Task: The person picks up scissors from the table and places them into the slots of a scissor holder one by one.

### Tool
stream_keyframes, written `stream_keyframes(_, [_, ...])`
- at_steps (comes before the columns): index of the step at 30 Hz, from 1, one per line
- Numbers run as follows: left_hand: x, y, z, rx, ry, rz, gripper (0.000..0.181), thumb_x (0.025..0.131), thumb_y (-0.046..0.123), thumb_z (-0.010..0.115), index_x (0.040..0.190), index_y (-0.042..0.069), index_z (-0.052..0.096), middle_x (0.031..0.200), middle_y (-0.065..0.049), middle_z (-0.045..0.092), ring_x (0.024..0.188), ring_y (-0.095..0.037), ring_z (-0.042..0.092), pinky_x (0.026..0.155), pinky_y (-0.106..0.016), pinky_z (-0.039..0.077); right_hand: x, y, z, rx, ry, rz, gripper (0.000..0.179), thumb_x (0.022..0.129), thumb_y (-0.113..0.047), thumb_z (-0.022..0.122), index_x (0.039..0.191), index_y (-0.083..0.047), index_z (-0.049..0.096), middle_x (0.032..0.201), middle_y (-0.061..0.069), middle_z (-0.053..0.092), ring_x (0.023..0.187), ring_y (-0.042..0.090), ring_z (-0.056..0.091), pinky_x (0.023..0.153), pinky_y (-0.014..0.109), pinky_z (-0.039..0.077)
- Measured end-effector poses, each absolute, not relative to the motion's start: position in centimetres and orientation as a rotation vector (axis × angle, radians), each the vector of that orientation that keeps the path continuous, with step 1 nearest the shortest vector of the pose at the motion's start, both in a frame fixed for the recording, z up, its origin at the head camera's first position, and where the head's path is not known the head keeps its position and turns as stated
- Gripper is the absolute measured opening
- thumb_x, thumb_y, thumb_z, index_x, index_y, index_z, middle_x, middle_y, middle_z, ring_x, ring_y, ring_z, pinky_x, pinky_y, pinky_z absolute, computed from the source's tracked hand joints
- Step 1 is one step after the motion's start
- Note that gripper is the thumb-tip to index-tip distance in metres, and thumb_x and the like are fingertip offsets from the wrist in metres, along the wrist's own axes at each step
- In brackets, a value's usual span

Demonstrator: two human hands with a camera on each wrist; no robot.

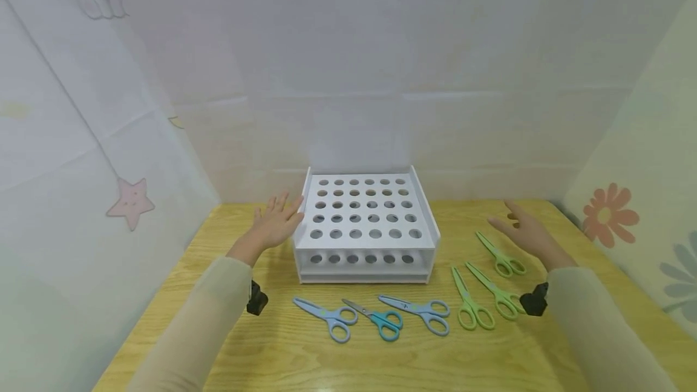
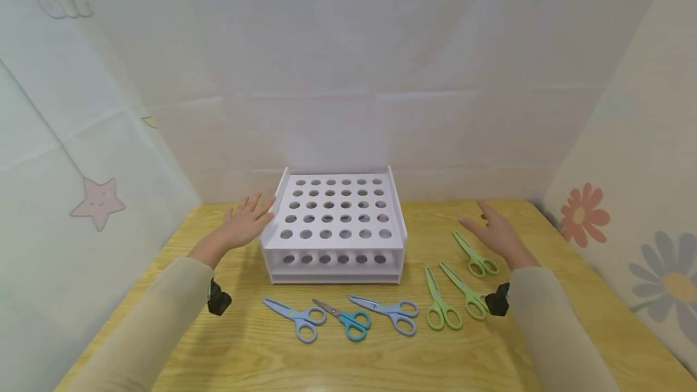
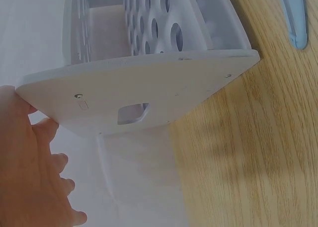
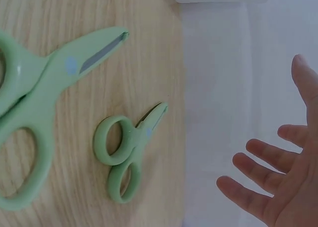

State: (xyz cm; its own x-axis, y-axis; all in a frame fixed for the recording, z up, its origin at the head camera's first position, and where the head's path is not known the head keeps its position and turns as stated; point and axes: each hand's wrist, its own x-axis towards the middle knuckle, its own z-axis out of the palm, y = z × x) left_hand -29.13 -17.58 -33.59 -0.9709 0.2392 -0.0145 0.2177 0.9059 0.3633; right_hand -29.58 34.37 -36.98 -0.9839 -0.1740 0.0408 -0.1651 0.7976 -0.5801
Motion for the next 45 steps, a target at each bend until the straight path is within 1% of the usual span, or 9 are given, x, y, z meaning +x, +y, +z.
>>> stream_keyframes(8, [-28.9, -17.2, -33.5, 0.355, 2.999, 0.582, 0.056, 0.099, 0.043, 0.02, 0.149, 0.019, 0.013, 0.152, -0.013, -0.007, 0.135, -0.039, -0.011, 0.099, -0.062, -0.009, -29.0, 35.1, -38.0, -0.241, 2.987, -0.932, 0.083, 0.094, -0.05, 0.043, 0.143, 0.01, 0.011, 0.13, 0.042, 0.028, 0.113, 0.056, 0.034, 0.081, 0.065, 0.035])
stream_keyframes(14, [-29.0, -17.3, -33.5, 0.354, 3.003, 0.591, 0.056, 0.099, 0.044, 0.019, 0.149, 0.019, 0.013, 0.152, -0.014, -0.006, 0.134, -0.039, -0.011, 0.099, -0.062, -0.009, -28.7, 35.3, -38.5, -0.258, 3.005, -0.96, 0.08, 0.094, -0.046, 0.047, 0.14, 0.013, 0.019, 0.13, 0.041, 0.03, 0.112, 0.054, 0.036, 0.08, 0.063, 0.038])
stream_keyframes(18, [-29.1, -17.2, -33.5, 0.359, 2.997, 0.593, 0.056, 0.099, 0.044, 0.019, 0.149, 0.019, 0.012, 0.152, -0.014, -0.006, 0.134, -0.039, -0.011, 0.099, -0.062, -0.008, -28.4, 35.9, -38.9, -0.258, 2.991, -0.98, 0.08, 0.093, -0.044, 0.05, 0.14, 0.013, 0.019, 0.129, 0.042, 0.03, 0.111, 0.054, 0.038, 0.079, 0.06, 0.04])
stream_keyframes(24, [-29.0, -17.2, -33.4, 0.359, 2.987, 0.59, 0.056, 0.099, 0.043, 0.018, 0.15, 0.019, 0.011, 0.152, -0.013, -0.006, 0.135, -0.039, -0.01, 0.1, -0.062, -0.006, -28.3, 36.9, -40.2, -0.232, 2.914, -1.074, 0.082, 0.092, -0.043, 0.053, 0.141, 0.012, 0.017, 0.132, 0.041, 0.027, 0.112, 0.053, 0.037, 0.077, 0.052, 0.046])
stream_keyframes(37, [-28.8, -17.4, -33.4, 0.36, 2.998, 0.606, 0.056, 0.099, 0.042, 0.019, 0.149, 0.018, 0.012, 0.152, -0.015, -0.003, 0.135, -0.04, -0.007, 0.1, -0.063, -0.004, -27.4, 37.3, -41.5, -0.191, 2.917, -0.997, 0.078, 0.091, -0.043, 0.055, 0.135, 0.016, 0.028, 0.129, 0.042, 0.031, 0.107, 0.053, 0.042, 0.071, 0.047, 0.049])
stream_keyframes(45, [-28.9, -17.4, -33.6, 0.354, 2.991, 0.599, 0.057, 0.099, 0.043, 0.018, 0.149, 0.018, 0.011, 0.152, -0.016, -0.003, 0.135, -0.04, -0.009, 0.1, -0.062, -0.005, -27.2, 37.4, -41.9, -0.182, 2.865, -1.051, 0.078, 0.091, -0.042, 0.055, 0.135, 0.016, 0.026, 0.129, 0.043, 0.028, 0.109, 0.054, 0.039, 0.072, 0.045, 0.051])
